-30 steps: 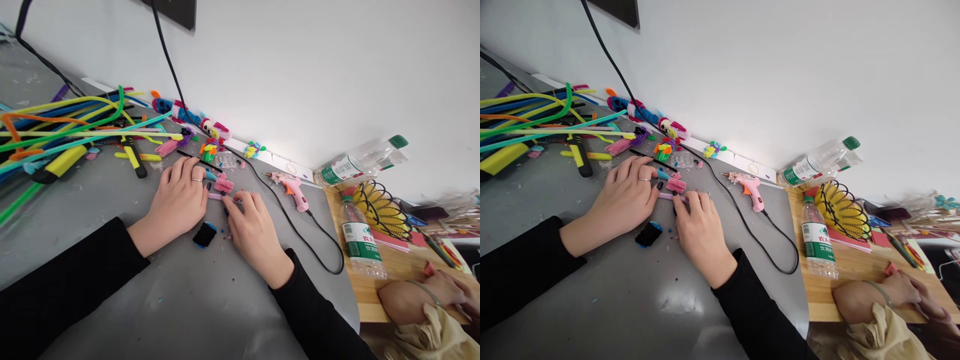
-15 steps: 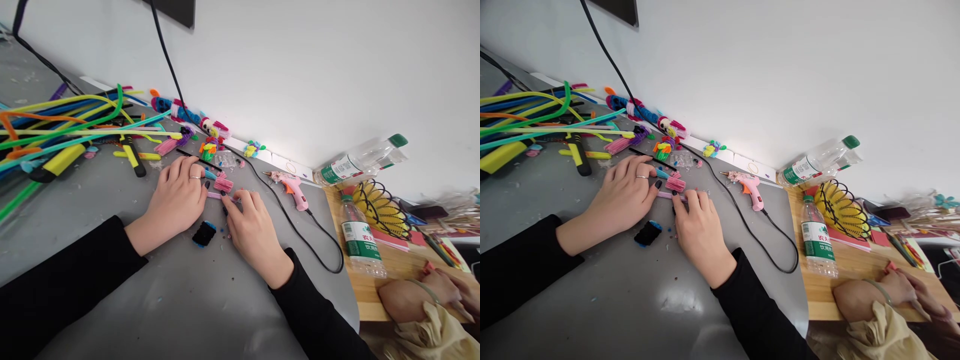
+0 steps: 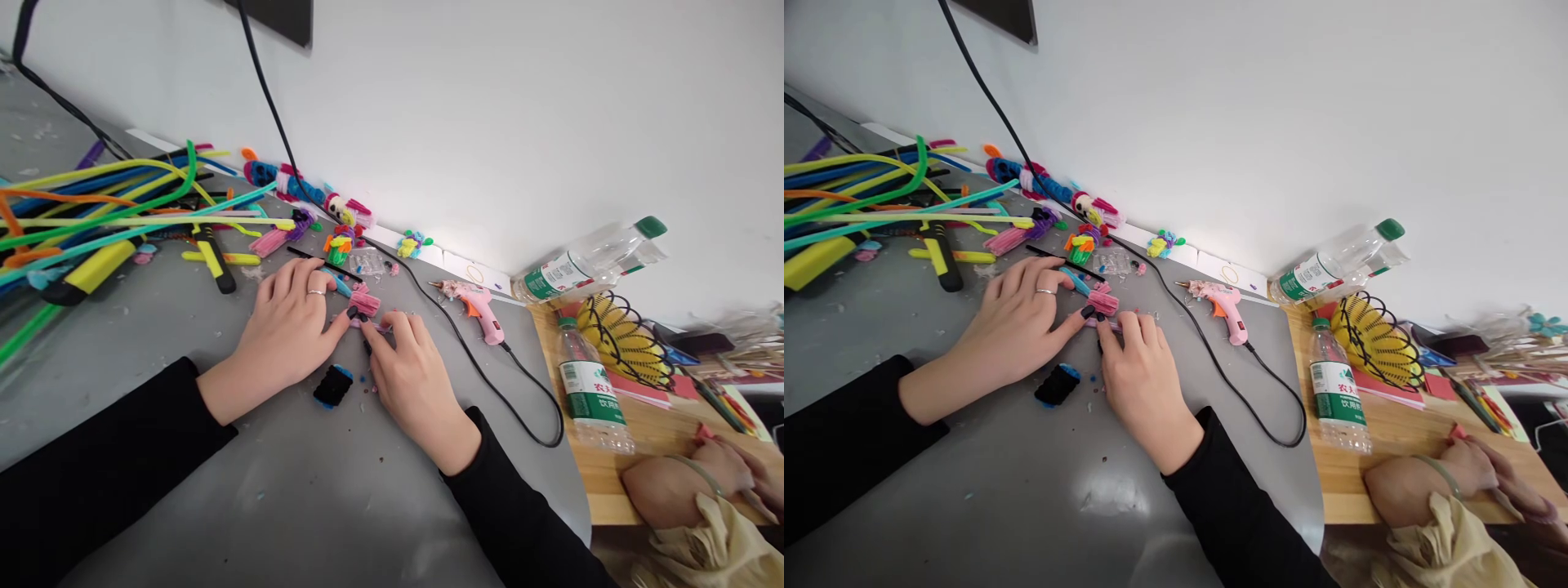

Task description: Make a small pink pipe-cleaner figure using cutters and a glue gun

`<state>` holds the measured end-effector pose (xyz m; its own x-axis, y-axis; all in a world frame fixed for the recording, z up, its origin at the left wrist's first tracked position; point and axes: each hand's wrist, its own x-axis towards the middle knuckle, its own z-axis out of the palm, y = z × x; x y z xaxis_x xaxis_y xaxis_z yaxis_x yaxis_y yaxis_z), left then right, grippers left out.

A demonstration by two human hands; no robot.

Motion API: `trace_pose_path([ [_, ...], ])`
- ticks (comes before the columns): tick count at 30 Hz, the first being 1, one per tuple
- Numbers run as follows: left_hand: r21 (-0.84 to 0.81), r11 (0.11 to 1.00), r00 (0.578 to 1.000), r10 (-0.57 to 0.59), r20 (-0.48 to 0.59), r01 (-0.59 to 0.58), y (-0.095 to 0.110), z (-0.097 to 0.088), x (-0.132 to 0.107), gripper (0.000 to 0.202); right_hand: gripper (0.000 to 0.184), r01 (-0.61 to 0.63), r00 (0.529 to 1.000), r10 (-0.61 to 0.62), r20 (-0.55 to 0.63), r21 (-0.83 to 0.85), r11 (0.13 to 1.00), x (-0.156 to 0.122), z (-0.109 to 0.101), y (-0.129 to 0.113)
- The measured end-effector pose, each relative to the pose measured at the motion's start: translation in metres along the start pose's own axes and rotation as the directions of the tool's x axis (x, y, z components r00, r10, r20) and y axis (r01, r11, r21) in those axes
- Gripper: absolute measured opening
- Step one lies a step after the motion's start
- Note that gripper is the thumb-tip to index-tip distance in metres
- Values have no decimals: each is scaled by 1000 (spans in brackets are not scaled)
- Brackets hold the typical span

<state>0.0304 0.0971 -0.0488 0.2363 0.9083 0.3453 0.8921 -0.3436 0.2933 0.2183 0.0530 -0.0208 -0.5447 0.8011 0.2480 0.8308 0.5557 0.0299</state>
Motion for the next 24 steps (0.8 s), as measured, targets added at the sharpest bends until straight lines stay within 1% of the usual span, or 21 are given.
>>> trace_pose_path([
  [8, -22, 1000, 1000, -12, -11, 11, 0, 0, 0, 28, 39, 2, 1000, -2, -26, 1, 1000, 1, 2, -1],
  [15, -6, 1000, 1000, 9, -13, -9, 0, 0, 0, 31, 40, -3, 1000, 2, -9, -11, 1000, 1, 1, 0],
  [24, 2, 1000, 1000, 8, -17, -8, 0, 0, 0, 29, 39, -1, 1000, 1, -3, -7, 1000, 0, 0, 0],
])
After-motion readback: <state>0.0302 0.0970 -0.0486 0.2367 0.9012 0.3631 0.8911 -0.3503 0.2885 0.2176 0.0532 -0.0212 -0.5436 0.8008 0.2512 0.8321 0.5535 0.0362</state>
